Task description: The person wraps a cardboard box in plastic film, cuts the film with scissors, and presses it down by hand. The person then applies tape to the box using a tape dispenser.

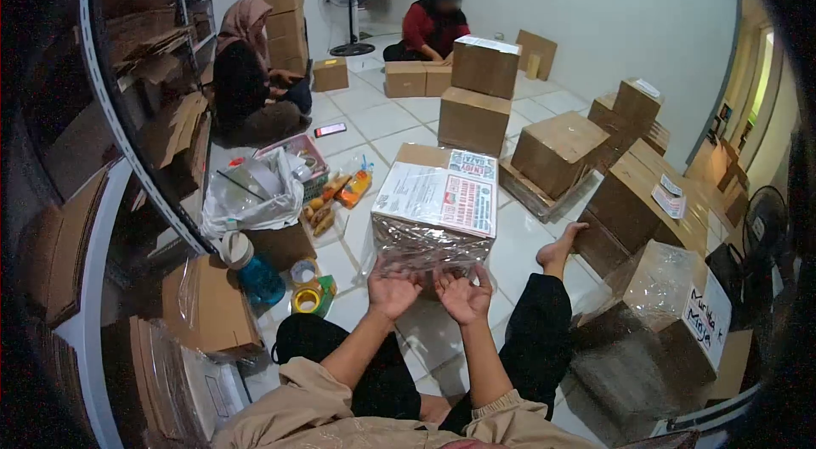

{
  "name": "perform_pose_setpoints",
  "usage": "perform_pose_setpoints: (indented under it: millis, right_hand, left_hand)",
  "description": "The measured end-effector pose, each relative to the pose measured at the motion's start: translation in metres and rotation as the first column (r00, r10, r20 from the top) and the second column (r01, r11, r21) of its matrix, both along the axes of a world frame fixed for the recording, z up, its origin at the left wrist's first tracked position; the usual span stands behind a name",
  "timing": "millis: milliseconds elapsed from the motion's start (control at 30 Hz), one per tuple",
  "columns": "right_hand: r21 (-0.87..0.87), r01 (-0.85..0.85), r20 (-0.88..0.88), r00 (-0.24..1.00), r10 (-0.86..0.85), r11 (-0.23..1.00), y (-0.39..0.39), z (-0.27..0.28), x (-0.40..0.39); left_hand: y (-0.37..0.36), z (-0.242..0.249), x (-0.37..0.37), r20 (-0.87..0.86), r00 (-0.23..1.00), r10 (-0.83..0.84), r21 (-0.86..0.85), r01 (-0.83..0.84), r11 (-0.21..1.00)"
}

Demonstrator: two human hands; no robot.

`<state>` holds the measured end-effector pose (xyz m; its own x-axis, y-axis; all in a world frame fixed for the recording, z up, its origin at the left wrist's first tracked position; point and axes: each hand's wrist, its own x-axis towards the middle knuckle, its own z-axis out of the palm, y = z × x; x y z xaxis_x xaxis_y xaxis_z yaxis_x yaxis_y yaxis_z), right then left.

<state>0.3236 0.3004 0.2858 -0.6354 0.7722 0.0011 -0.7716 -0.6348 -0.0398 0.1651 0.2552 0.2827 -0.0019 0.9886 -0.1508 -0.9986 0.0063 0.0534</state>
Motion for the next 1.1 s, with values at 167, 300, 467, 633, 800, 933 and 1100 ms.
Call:
perform_pose_setpoints:
  millis: [167,300,467,633,800,933,1100]
  right_hand:
    - [-0.158,0.143,0.003,0.989,-0.145,0.977,0.005,-0.023,-0.004]
    - [-0.237,0.138,0.017,0.99,-0.138,0.962,-0.014,-0.03,-0.01]
    - [-0.323,0.22,0.136,0.973,-0.185,0.92,-0.032,-0.022,0.01]
    - [-0.235,0.251,0.332,0.929,-0.165,0.939,-0.05,-0.003,0.029]
    - [-0.149,0.277,0.473,0.863,-0.178,0.949,-0.077,0.013,0.031]
    - [-0.18,0.28,0.426,0.886,-0.182,0.943,-0.09,0.025,0.024]
    - [-0.15,0.292,0.413,0.887,-0.208,0.945,-0.091,0.029,0.036]
  left_hand:
    - [0.002,-0.001,-0.014,-0.095,0.963,0.253,-0.145,-0.265,0.953]
    - [-0.022,0.005,-0.029,-0.114,0.954,0.276,-0.147,-0.291,0.945]
    - [-0.043,0.003,-0.051,-0.15,0.976,0.157,-0.113,-0.175,0.978]
    - [-0.049,0.007,-0.068,-0.175,0.981,0.088,-0.112,-0.109,0.988]
    - [-0.052,0.004,-0.065,-0.159,0.981,0.111,-0.068,-0.123,0.99]
    - [-0.05,0.012,-0.052,-0.216,0.94,0.265,-0.283,-0.32,0.904]
    - [-0.058,-0.012,-0.069,-0.075,0.986,0.15,-0.063,-0.155,0.986]
